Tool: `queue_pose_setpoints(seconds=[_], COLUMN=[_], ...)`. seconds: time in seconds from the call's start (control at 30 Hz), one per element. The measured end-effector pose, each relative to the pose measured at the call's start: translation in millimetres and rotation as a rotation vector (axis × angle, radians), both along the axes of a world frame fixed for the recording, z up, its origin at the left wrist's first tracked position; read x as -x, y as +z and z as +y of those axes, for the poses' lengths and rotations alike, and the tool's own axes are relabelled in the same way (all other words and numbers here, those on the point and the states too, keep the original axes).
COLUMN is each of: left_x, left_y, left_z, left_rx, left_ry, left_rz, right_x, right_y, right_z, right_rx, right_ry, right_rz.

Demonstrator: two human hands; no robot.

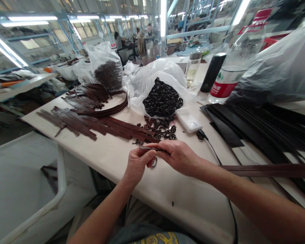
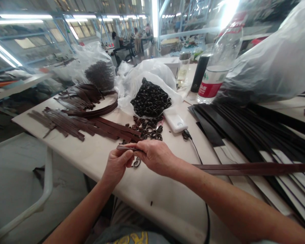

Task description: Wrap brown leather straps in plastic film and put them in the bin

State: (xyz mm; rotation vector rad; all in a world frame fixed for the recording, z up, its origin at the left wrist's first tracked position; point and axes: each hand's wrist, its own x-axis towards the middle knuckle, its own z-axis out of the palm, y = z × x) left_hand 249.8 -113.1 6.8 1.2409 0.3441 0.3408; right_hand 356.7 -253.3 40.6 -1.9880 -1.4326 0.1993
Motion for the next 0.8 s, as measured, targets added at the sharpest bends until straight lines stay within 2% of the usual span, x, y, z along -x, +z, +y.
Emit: queue_pose_setpoints(seconds=[0.13, 0.27, 0.43, 0.53, 0.6, 0.7, 0.8], left_x=[-2, -1, 2, 4, 5, 7, 6], left_y=[2.2, 8.9, 10.6, 5.5, -0.7, -10.3, -13.5], left_z=[3, 17, 21, 17, 12, 4, 2], left_rx=[-0.008, 0.059, 0.118, 0.141, 0.118, 0.062, 0.056], left_ry=[0.042, 0.159, 0.171, 0.179, 0.134, 0.018, 0.012], left_rz=[-0.042, -0.077, -0.062, -0.054, -0.042, -0.019, -0.035], right_x=[-3, -5, 3, 6, 7, 8, 5], right_y=[5.7, 14.3, 12.5, 8.0, 5.7, 4.7, 7.5], right_z=[-1, 0, 3, 3, 2, 2, 3], right_rx=[0.043, 0.219, 0.357, 0.353, 0.334, 0.269, 0.217], right_ry=[0.015, -0.063, -0.086, -0.062, -0.029, 0.036, 0.054], right_rz=[0.006, -0.080, -0.164, -0.190, -0.179, -0.085, 0.037])
